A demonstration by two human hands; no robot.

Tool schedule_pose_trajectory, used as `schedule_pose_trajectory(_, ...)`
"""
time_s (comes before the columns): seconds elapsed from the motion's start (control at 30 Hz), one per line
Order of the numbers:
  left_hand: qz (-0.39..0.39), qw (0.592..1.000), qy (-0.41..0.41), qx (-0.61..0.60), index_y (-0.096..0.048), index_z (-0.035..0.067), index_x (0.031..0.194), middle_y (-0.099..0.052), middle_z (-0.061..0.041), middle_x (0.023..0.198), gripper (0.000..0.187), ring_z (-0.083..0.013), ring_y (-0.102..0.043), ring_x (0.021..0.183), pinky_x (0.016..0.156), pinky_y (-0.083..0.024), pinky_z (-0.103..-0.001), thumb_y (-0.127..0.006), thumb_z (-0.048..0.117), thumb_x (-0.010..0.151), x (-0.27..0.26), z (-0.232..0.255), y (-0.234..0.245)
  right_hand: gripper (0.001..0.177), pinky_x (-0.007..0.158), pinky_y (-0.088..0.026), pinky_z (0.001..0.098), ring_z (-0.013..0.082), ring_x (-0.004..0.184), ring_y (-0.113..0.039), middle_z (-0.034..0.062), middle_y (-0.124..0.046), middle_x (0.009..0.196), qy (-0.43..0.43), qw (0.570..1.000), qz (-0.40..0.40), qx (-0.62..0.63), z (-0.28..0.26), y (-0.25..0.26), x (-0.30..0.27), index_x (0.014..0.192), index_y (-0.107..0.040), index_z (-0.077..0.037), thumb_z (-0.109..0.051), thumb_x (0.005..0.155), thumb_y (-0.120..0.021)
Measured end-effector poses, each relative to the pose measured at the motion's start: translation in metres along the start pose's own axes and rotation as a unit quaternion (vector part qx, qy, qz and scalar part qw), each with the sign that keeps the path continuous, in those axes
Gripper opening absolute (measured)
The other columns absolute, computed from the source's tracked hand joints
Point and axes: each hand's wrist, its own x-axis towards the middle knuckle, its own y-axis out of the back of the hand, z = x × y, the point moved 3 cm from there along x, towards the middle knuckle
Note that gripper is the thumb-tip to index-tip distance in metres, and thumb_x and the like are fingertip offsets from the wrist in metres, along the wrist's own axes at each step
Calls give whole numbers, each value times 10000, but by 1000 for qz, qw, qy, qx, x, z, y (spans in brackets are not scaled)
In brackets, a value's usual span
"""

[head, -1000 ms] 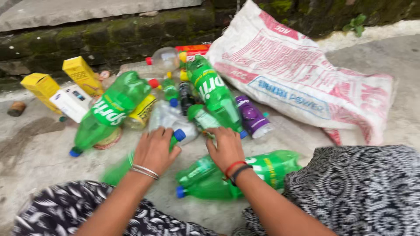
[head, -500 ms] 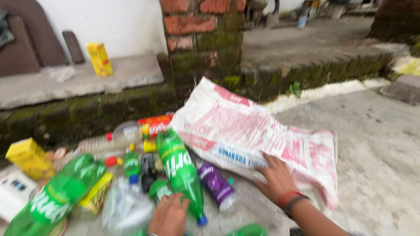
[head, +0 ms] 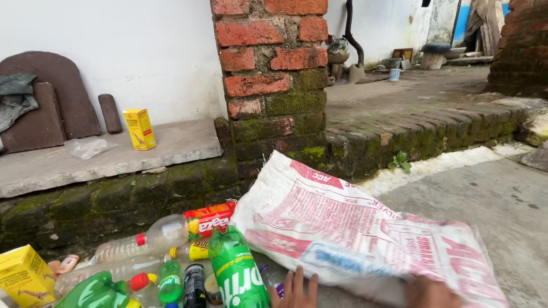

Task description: The person empties a large white bag containing various plastic bottles and containers onto the ground, then proceeds to sort and arrange the bottles into rows by hand.

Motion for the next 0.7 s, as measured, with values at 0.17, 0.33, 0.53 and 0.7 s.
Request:
schedule_pose_trajectory(0.17, -147, 988, 21, -31, -686, 270, 1157, -515, -210, 1363, 301, -386, -556, 1167, 861, -321, -870, -654, 339, 866, 2, 8, -8, 452, 1164, -465, 447, 205, 1263, -647, -45, -719, 1294, -25, 995, 42, 84, 11, 13, -6, 1223, -719, -354, -325, 779, -796)
schedule_pose_trajectory(0.33, -519, 834, 129, -134, -460, 185, 1462, -200, -208, 1613, 644, -374, -213, 1477, 1105, -157, -761, -699, 326, 882, 72, 36, 73, 438, 1159, -461, 440, 226, 1271, -635, -6, -710, 1303, 8, 982, 126, 142, 38, 100, -20, 1227, -718, -294, -231, 795, -743)
schedule_pose_trajectory(0.53, -598, 767, 153, -175, -265, 174, 1594, -70, -163, 1705, 804, -349, -102, 1573, 1198, -142, -678, -666, 370, 926, 119, 96, 127, 433, 1153, -456, 430, 252, 1280, -620, 40, -698, 1314, 61, 957, 217, 183, 82, 202, -58, 1233, -716, -222, -117, 814, -679)
schedule_pose_trajectory(0.7, -572, 782, 112, -221, -334, 183, 1575, -268, -156, 1647, 821, -375, -312, 1500, 1181, -169, -728, -665, 509, 898, 177, 169, 141, 440, 1149, -451, 423, 273, 1288, -609, 79, -689, 1323, 10, 957, 273, 100, 189, 322, -156, 1237, -714, -163, -23, 830, -626)
